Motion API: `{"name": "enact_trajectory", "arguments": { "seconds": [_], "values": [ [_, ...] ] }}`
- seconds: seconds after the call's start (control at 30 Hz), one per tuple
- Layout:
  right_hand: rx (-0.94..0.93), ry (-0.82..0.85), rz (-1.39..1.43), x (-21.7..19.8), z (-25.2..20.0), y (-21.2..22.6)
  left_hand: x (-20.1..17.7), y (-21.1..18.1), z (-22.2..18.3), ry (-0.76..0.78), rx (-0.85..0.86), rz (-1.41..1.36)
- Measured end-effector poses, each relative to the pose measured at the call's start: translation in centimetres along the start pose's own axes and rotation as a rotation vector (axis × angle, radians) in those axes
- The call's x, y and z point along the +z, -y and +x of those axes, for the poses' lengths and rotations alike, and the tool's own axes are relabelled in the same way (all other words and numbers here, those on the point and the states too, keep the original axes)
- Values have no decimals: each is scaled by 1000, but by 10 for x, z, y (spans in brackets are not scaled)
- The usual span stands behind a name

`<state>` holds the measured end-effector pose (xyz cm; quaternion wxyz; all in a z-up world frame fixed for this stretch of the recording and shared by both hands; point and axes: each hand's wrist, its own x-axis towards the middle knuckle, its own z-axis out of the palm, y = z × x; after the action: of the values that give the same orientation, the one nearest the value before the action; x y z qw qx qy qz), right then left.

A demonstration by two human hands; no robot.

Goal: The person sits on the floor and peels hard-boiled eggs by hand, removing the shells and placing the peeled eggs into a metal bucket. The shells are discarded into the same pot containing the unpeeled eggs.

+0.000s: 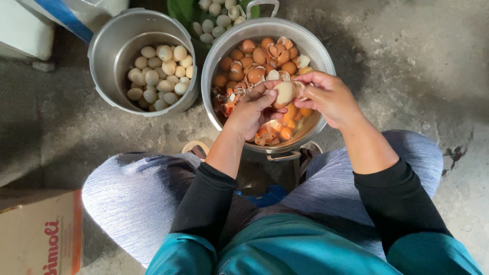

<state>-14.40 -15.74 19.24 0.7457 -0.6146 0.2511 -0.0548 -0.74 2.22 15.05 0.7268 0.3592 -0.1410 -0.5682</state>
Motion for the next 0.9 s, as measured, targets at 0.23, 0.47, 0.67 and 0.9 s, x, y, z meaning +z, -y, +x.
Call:
{"name": "enact_trajectory", "arguments": {
  "seconds": [0.23, 0.47, 0.67, 0.9],
  "values": [
    [29, -53, 75, 2, 4, -3, 7, 1, 0, -165, -12, 240],
    [78, 43, 94, 16, 0, -6, 16, 0, -2, -126, 270, 576],
    [39, 52, 112, 8, 4, -14, 21, 1, 2, -186, 296, 700],
    [144, 52, 175, -7, 7, -24, 26, 10, 9, -140, 262, 635]
  ]
}}
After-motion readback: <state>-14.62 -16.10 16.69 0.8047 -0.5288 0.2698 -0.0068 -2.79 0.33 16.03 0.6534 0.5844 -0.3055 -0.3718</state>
